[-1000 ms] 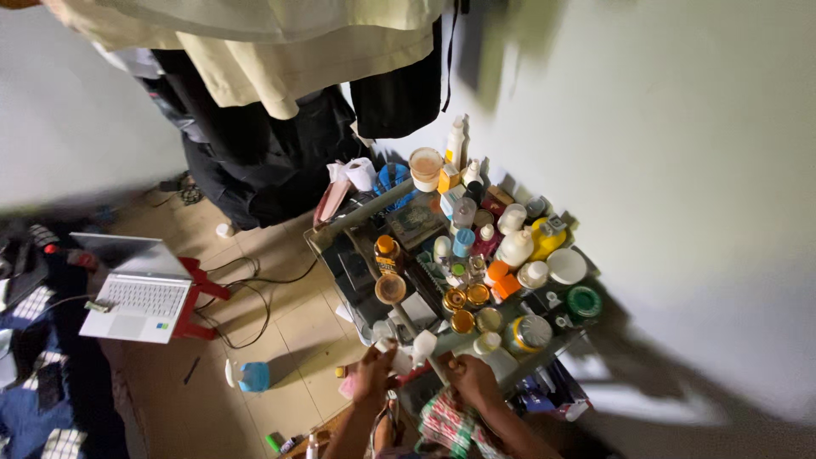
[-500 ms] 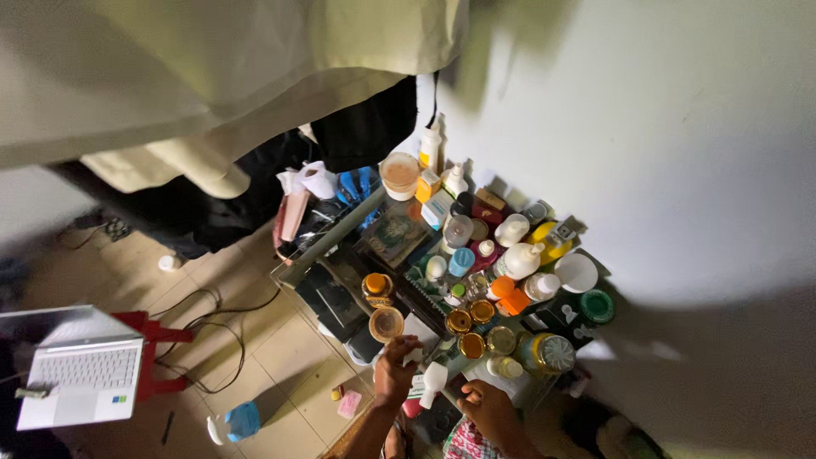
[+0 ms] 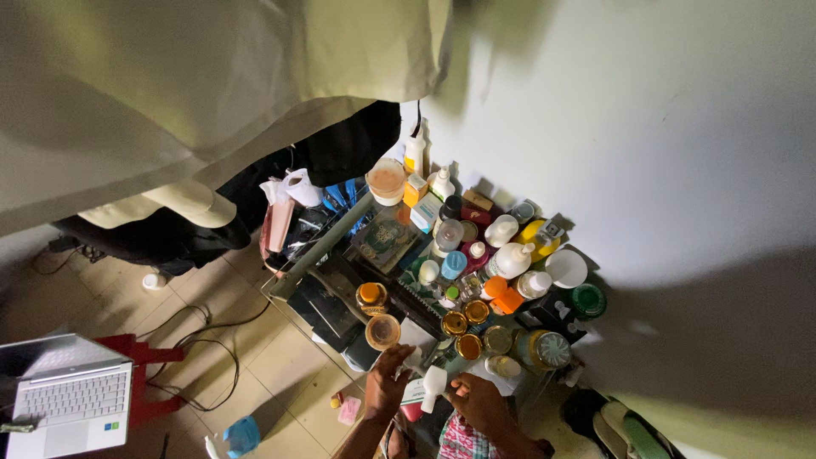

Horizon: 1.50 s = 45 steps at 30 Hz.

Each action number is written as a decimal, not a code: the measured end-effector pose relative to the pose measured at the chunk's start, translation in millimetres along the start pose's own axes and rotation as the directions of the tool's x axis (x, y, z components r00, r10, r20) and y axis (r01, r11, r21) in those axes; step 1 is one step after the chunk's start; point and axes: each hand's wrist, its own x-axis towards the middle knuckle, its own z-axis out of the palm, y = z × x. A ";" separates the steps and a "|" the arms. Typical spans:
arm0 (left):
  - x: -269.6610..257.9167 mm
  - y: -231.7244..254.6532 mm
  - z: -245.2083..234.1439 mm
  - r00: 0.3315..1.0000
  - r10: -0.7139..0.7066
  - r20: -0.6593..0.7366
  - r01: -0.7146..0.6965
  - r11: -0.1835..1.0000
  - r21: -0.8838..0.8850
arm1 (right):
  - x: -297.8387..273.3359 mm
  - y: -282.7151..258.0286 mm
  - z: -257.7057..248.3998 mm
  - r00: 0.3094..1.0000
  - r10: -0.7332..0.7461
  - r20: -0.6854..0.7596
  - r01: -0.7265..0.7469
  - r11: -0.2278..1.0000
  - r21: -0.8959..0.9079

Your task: The person cleans various bottles and jars with a cloth and organizes them on a tiered cart.

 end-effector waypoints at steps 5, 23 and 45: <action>-2.5 -4.5 -0.7 0.936 -0.348 -0.052 0.343 0.935 -0.093 | -0.2 -4.0 0.0 0.995 -0.092 -0.025 0.092 0.996 -0.023; -18.3 104.0 -36.6 0.829 -0.408 0.383 0.484 0.181 -0.856 | -15.2 -65.4 -35.0 0.873 -0.430 -0.232 0.363 0.889 -0.280; 25.2 76.1 -34.1 0.833 -0.482 0.272 0.428 0.250 -0.868 | 71.7 -113.7 -86.5 0.730 -0.556 -0.399 0.445 0.828 -0.340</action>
